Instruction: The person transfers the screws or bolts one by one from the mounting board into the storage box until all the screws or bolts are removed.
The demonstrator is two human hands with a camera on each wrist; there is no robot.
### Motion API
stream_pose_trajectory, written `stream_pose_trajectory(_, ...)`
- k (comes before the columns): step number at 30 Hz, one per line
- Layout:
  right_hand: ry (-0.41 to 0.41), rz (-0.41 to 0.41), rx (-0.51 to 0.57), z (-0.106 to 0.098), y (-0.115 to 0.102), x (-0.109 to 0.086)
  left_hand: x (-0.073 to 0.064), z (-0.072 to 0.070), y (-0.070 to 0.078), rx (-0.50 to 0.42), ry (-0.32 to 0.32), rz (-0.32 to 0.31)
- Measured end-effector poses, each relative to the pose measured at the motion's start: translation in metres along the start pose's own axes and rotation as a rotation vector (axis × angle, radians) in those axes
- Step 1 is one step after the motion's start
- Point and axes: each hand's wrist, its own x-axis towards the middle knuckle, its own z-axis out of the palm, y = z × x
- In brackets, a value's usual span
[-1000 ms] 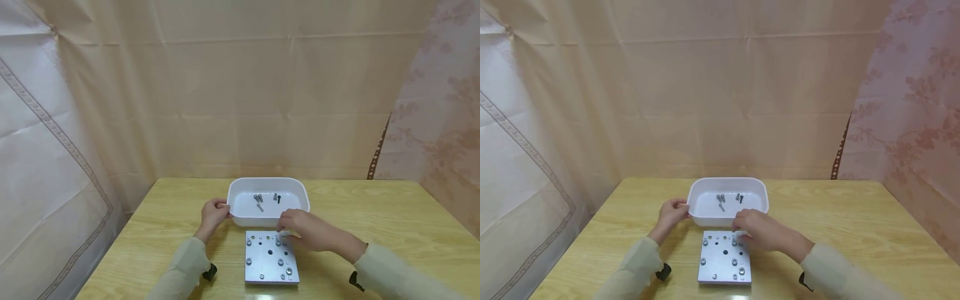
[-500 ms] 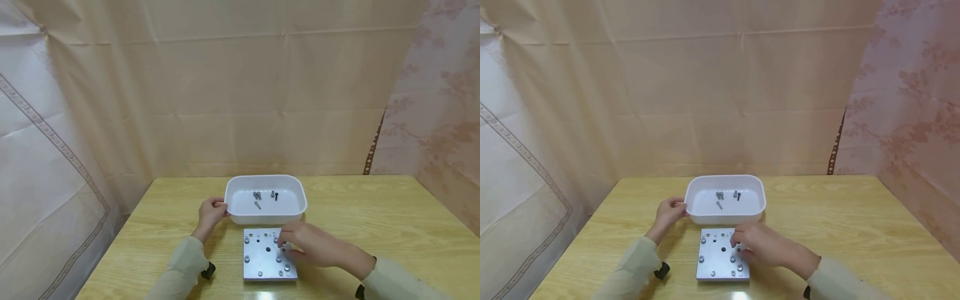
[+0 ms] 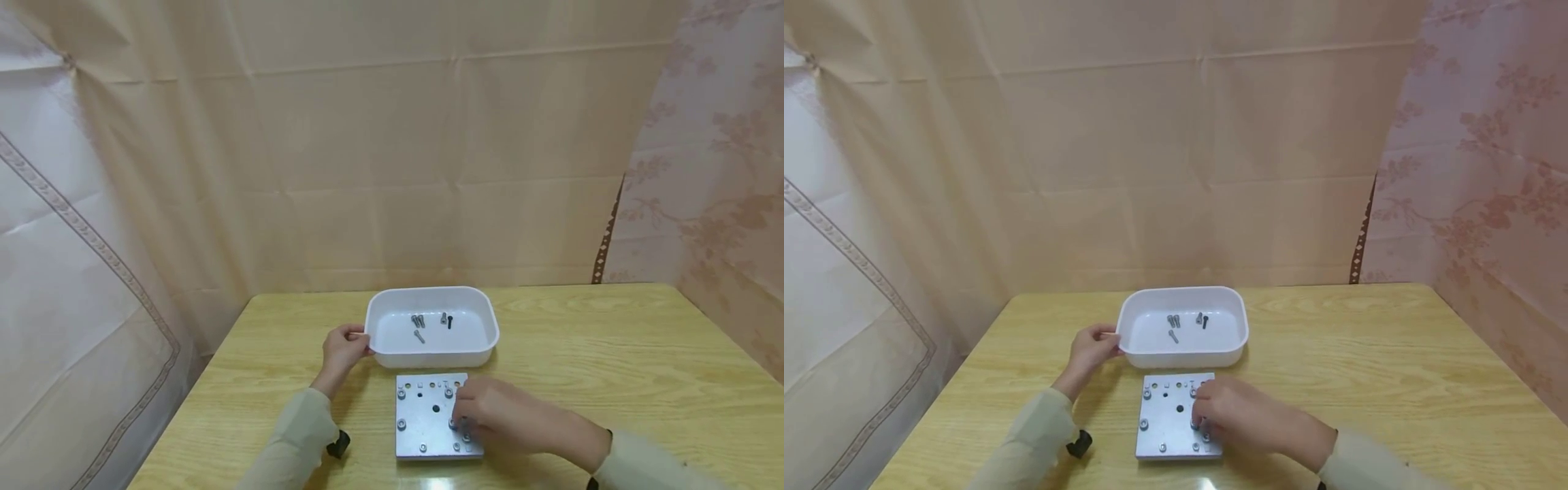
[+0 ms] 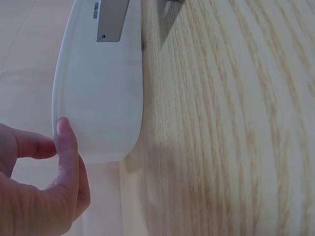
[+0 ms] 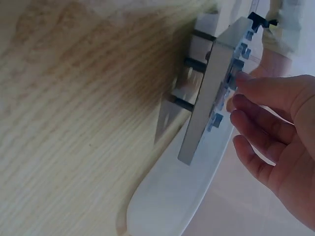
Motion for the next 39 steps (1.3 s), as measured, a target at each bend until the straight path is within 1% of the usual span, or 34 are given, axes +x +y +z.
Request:
stream_pose_trajectory(3,-0.028,0.015,0.021,0.0,-0.002,-0.001,0.0,0.0,0.001,0.004,0.003,-0.005)
stream_pose_trajectory(7,-0.061,0.033,0.043,0.0,-0.004,-0.002,-0.001,0.0,0.001,0.0,0.009,0.004)
stream_pose_trajectory(11,-0.065,0.027,0.034,0.001,-0.005,-0.002,-0.001,0.0,0.002,0.001,0.007,0.006)
stream_pose_trajectory(15,-0.056,0.003,-0.006,0.003,-0.007,-0.002,-0.002,0.0,0.001,-0.004,-0.002,0.012)
stream_pose_trajectory(18,-0.058,-0.02,-0.057,0.003,-0.009,0.0,-0.002,0.0,0.0,-0.012,-0.002,0.022)
stream_pose_trajectory(22,-0.139,-0.001,-0.058,0.001,-0.011,0.004,-0.001,0.0,0.0,-0.012,-0.001,0.029)
stream_pose_trajectory(25,-0.209,0.032,-0.032,0.0,-0.012,0.006,-0.001,0.0,0.0,-0.01,0.0,0.027)
stream_pose_trajectory(27,-0.236,0.044,-0.027,-0.001,-0.012,0.008,-0.001,0.0,0.0,-0.012,0.0,0.025)
stream_pose_trajectory(31,-0.267,0.05,-0.025,-0.001,-0.011,0.009,-0.001,0.0,-0.001,-0.008,-0.001,0.017)
stream_pose_trajectory(39,-0.274,0.047,-0.03,-0.002,-0.011,0.011,0.0,0.0,-0.001,-0.011,0.002,0.013)
